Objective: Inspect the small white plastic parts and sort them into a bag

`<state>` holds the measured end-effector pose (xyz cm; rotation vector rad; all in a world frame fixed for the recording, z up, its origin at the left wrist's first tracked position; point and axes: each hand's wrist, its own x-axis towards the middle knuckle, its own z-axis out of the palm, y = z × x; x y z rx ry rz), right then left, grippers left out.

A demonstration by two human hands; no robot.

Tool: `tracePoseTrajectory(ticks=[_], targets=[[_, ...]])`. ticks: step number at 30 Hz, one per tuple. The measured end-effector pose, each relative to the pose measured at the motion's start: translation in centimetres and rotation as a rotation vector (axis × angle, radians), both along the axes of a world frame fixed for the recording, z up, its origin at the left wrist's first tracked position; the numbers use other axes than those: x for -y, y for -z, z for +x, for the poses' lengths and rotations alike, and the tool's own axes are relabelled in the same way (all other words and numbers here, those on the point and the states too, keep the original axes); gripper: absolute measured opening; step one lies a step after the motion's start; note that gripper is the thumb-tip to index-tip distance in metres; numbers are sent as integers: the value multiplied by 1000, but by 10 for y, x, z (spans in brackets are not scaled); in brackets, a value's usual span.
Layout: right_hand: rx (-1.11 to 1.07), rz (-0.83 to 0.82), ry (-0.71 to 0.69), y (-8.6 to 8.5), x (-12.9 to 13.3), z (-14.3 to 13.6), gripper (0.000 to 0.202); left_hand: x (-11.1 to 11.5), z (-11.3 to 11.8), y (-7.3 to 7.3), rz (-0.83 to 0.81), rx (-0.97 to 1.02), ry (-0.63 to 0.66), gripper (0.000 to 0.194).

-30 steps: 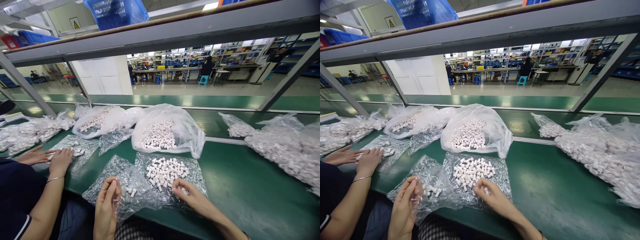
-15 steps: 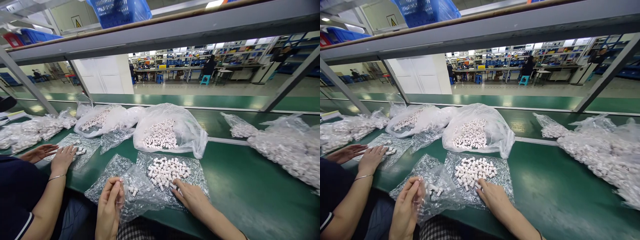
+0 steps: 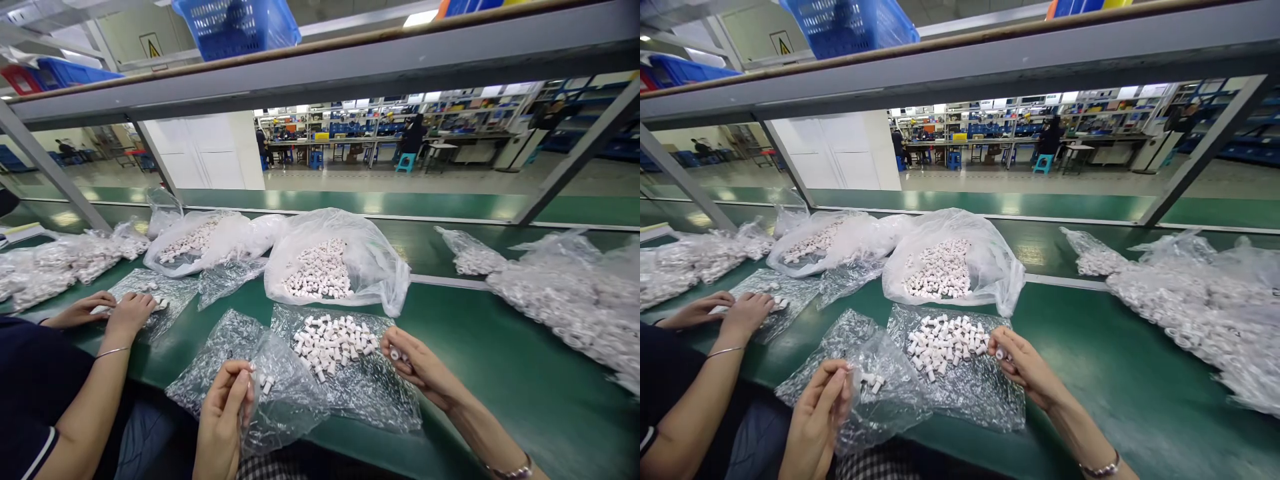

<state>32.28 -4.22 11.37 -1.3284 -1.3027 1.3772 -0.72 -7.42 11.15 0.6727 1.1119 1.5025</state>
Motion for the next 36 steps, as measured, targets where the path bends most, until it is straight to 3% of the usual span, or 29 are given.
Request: tracePoseTrajectory(ticks=[3, 6, 9, 11, 13, 15, 19, 21, 24, 27, 29, 32, 34, 36], targets=[[561, 194, -14, 4, -2, 2, 32, 1, 0, -1, 8, 8, 10, 38], [1040, 348, -49, 21, -4, 1, 30, 0, -1, 3, 20, 13, 26, 36], [1302, 385, -131, 40, -6, 3, 31, -4, -6, 13, 30, 9, 62, 36], [1377, 381, -166, 41, -5, 2, 29, -6, -10, 20, 44, 1, 83, 36], [1355, 378, -180, 29, -1, -3, 28, -8, -11, 23, 62, -4, 98, 35], [1220, 384, -206, 4, 6, -18, 28, -8, -9, 21, 67, -14, 100, 33], [926, 431, -441, -41, 18, -74, 25, -3, 3, 9, 90, -194, 81, 30], [989, 566, -591, -40, 17, -110, 20, 0, 11, 4, 155, -362, 74, 28], [1148, 824, -783, -8, 1, -160, 17, 6, 19, 1, 281, -578, 81, 26], [1118, 959, -764, 30, -25, -197, 27, 9, 22, 3, 356, -658, 100, 24], [1047, 999, -757, 40, -40, -212, 29, 10, 22, 6, 359, -653, 99, 23], [909, 1016, -834, 29, -46, -213, 33, 8, 18, 10, 324, -628, 71, 25], [833, 944, -865, 7, -39, -198, 29, 6, 16, 12, 294, -588, 53, 26], [774, 767, -860, -19, -27, -174, 24, 3, 15, 15, 256, -519, 55, 29]])
